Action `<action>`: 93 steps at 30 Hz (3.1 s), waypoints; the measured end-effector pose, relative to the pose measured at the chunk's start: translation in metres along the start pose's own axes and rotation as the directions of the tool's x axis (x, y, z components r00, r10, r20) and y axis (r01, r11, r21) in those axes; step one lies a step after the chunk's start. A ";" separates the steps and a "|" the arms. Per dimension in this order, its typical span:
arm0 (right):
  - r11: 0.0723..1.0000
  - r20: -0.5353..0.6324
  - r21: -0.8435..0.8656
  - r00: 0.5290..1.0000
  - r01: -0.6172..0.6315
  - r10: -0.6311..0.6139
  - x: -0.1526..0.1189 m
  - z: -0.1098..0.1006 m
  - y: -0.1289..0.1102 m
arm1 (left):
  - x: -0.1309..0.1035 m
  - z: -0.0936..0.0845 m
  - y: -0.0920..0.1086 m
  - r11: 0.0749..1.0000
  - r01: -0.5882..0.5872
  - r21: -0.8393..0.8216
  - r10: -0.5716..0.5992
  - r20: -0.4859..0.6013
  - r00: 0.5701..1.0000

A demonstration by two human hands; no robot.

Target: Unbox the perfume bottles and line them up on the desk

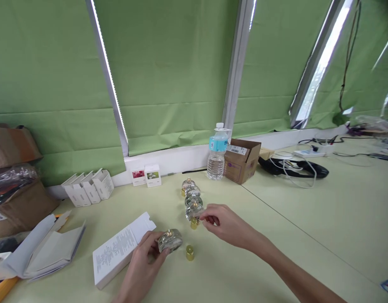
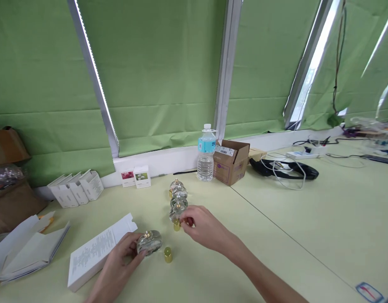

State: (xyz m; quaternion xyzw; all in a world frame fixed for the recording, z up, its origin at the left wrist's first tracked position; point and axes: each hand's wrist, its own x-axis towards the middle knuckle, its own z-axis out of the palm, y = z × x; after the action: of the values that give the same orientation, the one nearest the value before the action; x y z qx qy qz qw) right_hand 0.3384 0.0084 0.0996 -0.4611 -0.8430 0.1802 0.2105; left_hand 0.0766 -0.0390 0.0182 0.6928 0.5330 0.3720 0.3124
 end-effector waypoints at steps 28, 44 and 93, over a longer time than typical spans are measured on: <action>0.988 0.147 -0.122 0.983 -0.091 0.109 -0.030 0.031 0.035 | 0.044 0.069 0.032 0.962 0.111 -0.251 -0.110 0.019 0.994; 0.985 0.116 -0.164 0.990 -0.060 0.079 -0.024 0.046 0.035 | 0.039 0.058 0.033 0.934 0.191 -0.302 -0.156 0.137 0.978; 0.992 0.236 -0.103 0.967 -0.077 0.100 -0.034 0.044 0.023 | 0.030 -0.057 0.054 0.864 0.111 0.491 -0.119 -0.015 0.993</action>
State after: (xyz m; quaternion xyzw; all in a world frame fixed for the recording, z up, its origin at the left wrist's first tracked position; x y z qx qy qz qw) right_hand 0.3485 -0.0141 0.0446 -0.4824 -0.8482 0.2047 0.0767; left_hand 0.0601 -0.0208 0.0988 0.7193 0.6477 0.1998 0.1521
